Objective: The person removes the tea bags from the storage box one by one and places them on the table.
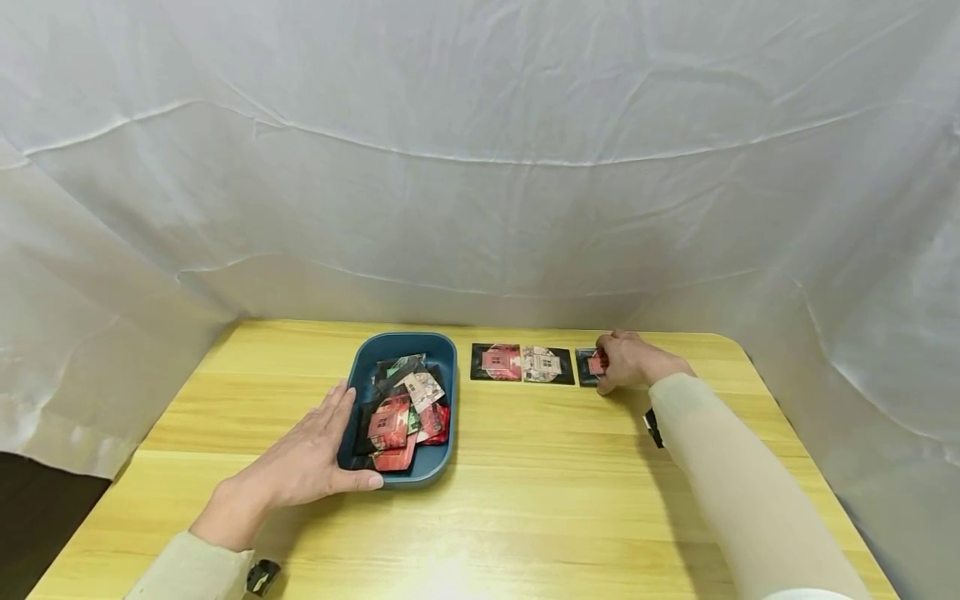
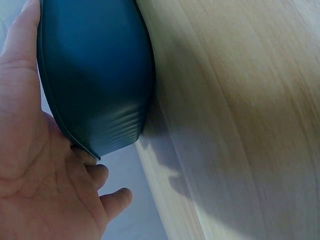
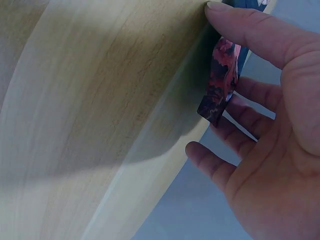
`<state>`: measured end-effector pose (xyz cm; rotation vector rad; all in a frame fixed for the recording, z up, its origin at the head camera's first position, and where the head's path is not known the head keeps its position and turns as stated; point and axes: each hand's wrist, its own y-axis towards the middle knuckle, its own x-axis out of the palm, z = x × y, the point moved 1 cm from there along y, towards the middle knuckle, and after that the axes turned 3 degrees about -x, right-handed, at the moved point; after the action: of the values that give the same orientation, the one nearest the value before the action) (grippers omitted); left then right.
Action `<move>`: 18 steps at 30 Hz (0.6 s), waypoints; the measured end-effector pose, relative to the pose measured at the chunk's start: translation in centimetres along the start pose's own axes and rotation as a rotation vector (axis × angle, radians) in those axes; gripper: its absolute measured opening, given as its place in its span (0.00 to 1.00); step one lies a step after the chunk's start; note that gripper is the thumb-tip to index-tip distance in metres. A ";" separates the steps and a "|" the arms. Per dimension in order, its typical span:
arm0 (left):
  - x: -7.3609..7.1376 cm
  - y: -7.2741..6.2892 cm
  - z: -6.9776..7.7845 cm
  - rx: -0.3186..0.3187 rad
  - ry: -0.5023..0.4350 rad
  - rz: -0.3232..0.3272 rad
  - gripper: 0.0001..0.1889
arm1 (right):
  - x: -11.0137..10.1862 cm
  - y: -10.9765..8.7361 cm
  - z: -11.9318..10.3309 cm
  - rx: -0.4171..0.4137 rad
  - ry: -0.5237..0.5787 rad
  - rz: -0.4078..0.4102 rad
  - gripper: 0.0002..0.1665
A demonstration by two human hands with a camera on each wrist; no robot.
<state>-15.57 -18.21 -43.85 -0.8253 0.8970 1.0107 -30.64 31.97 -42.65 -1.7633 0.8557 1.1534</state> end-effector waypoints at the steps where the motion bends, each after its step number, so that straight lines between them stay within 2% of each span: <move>1: 0.0 0.0 0.0 0.000 0.000 0.000 0.75 | 0.0 0.0 0.0 0.004 0.001 -0.002 0.31; 6: 0.0 0.0 0.0 -0.002 -0.005 -0.001 0.75 | -0.1 0.0 -0.1 0.012 0.020 -0.006 0.44; 9: -0.1 0.0 0.0 -0.004 -0.009 -0.002 0.75 | -0.1 0.1 -0.2 -0.002 0.022 -0.007 0.49; 15: -0.1 0.0 0.0 -0.004 -0.005 0.001 0.76 | 0.1 0.6 0.0 -0.035 0.058 -0.006 0.43; 18: -0.1 0.0 0.0 -0.006 -0.008 -0.002 0.76 | 0.2 0.6 0.0 -0.047 0.066 0.000 0.44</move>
<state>-15.59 -18.23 -43.76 -0.8272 0.8866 1.0144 -31.09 31.66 -43.02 -1.8482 0.8742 1.1290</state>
